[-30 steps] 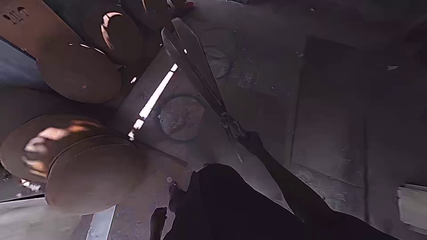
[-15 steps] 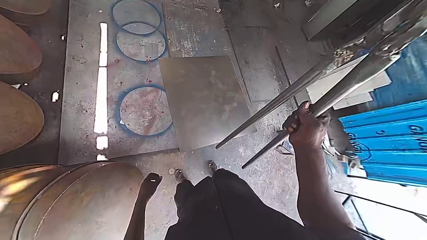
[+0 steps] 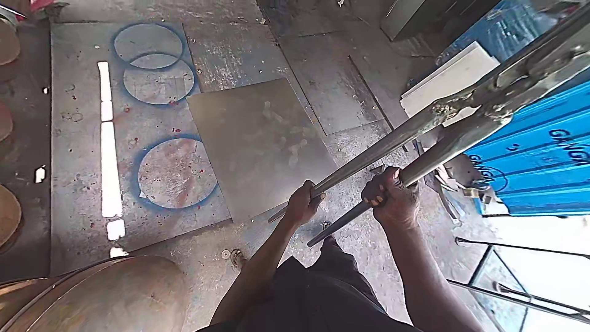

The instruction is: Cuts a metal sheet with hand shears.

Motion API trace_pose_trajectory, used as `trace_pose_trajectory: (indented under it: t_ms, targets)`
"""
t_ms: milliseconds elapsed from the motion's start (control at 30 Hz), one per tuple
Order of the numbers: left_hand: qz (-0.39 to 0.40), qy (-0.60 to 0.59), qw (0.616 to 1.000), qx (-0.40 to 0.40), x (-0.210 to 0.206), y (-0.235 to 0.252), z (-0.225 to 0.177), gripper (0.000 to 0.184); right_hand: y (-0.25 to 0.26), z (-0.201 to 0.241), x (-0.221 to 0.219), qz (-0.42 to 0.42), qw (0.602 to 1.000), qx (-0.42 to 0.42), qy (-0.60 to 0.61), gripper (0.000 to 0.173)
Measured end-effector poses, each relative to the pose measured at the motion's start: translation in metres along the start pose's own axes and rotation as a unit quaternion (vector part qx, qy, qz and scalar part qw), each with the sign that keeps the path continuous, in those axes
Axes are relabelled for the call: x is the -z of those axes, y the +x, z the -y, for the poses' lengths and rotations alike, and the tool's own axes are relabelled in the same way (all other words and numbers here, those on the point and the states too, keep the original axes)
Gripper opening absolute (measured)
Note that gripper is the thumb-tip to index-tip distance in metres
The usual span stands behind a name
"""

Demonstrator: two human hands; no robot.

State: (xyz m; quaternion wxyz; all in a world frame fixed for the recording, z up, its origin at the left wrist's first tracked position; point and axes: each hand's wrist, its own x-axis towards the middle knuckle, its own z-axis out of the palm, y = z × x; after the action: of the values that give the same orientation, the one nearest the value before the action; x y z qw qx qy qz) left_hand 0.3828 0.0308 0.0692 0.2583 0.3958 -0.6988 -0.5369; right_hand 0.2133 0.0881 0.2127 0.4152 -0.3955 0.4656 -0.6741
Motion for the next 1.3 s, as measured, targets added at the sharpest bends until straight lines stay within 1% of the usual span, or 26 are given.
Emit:
trace_pose_trajectory:
  t_ms: [100,200,300,367,467,567,667,733,833,867,933,1000,1067,1167,1233,1300]
  targets:
    - [0.020,0.007,1.000,0.020,-0.061,0.033,0.015,0.042,0.021,-0.029,0.082,0.044,0.998,-0.025,0.029,0.036]
    - [0.018,0.021,0.997,0.074,-0.125,0.068,0.032,0.043,0.051,-0.072,0.160,0.091,0.992,-0.073,0.056,0.034]
    - [0.012,0.023,0.992,0.126,-0.187,0.094,0.048,0.045,0.063,-0.114,0.222,0.080,0.986,-0.140,0.053,0.034]
    - [0.025,0.023,0.984,0.177,-0.215,0.098,0.060,0.045,0.059,-0.137,0.246,0.063,0.979,-0.184,0.056,0.035]
    - [0.070,0.018,0.967,0.246,-0.241,0.089,0.087,0.049,0.042,-0.167,0.268,0.043,0.965,-0.256,0.045,0.036]
    - [0.110,0.002,0.950,0.293,-0.255,0.075,0.133,0.053,0.023,-0.216,0.278,0.021,0.945,-0.325,0.025,0.038]
    - [0.148,-0.048,0.930,0.334,-0.267,0.048,0.199,0.061,-0.011,-0.282,0.279,-0.022,0.915,-0.403,-0.007,0.035]
    - [0.154,-0.106,0.920,0.343,-0.271,0.031,0.246,0.066,-0.032,-0.328,0.275,-0.051,0.892,-0.448,-0.044,0.035]
    - [0.169,-0.182,0.903,0.351,-0.280,-0.002,0.318,0.063,-0.072,-0.386,0.276,-0.074,0.861,-0.495,-0.088,0.034]
    - [0.164,-0.193,0.898,0.360,-0.280,-0.007,0.340,0.062,-0.080,-0.407,0.278,-0.074,0.852,-0.508,-0.102,0.032]
    - [0.127,-0.211,0.885,0.395,-0.282,-0.013,0.384,0.061,-0.096,-0.453,0.285,-0.069,0.835,-0.532,-0.120,0.029]
    - [0.089,-0.219,0.869,0.435,-0.298,-0.027,0.419,0.059,-0.124,-0.489,0.300,-0.070,0.811,-0.565,-0.134,0.030]
    - [0.069,-0.215,0.862,0.453,-0.309,-0.020,0.458,0.057,-0.135,-0.534,0.315,-0.062,0.796,-0.583,-0.149,0.033]
    - [0.066,-0.222,0.850,0.474,-0.331,-0.017,0.490,0.054,-0.155,-0.581,0.334,-0.050,0.768,-0.612,-0.182,0.035]
    - [0.076,-0.223,0.831,0.504,-0.344,-0.015,0.499,0.050,-0.166,-0.603,0.347,-0.045,0.754,-0.626,-0.195,0.035]
    - [0.105,-0.212,0.816,0.527,-0.353,-0.014,0.501,0.048,-0.176,-0.616,0.360,-0.048,0.740,-0.638,-0.205,0.036]
